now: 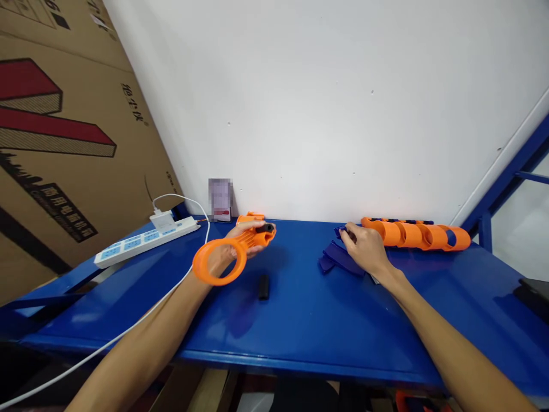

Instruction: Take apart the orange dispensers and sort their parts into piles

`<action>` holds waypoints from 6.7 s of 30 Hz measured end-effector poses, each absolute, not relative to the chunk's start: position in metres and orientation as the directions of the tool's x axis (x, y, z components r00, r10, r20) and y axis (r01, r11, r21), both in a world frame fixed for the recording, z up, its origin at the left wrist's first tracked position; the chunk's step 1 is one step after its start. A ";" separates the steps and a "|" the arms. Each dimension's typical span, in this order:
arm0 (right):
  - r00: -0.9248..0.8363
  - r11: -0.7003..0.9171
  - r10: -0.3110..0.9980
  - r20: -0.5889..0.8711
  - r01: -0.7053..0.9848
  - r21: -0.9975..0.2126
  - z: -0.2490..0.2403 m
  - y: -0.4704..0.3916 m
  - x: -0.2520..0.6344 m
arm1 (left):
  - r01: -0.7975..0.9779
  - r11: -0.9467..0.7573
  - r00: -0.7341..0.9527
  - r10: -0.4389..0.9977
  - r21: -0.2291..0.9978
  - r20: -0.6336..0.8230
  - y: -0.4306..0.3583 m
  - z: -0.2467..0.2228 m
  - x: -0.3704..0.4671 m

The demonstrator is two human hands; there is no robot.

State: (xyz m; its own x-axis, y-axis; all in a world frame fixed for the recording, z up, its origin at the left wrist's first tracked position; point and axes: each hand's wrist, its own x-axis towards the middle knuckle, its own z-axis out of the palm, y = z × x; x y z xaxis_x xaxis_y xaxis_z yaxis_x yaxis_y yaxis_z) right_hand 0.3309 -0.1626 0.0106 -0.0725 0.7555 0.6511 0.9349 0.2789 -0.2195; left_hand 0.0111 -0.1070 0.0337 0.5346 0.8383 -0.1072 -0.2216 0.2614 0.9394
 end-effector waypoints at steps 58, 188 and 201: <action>-0.225 0.402 0.888 0.400 0.801 -0.443 0.006 -0.182 0.292 | -0.030 0.244 0.727 0.671 0.969 -0.147 -0.129 -0.012 0.076; -0.239 0.294 0.938 0.249 0.932 -0.211 0.033 -0.192 0.312 | 0.586 -0.536 0.322 0.842 0.608 0.432 -0.105 0.016 0.047; -0.053 0.160 0.974 0.221 0.852 -0.499 0.045 -0.194 0.319 | 0.670 -0.719 0.721 0.689 0.181 0.070 -0.144 0.020 0.034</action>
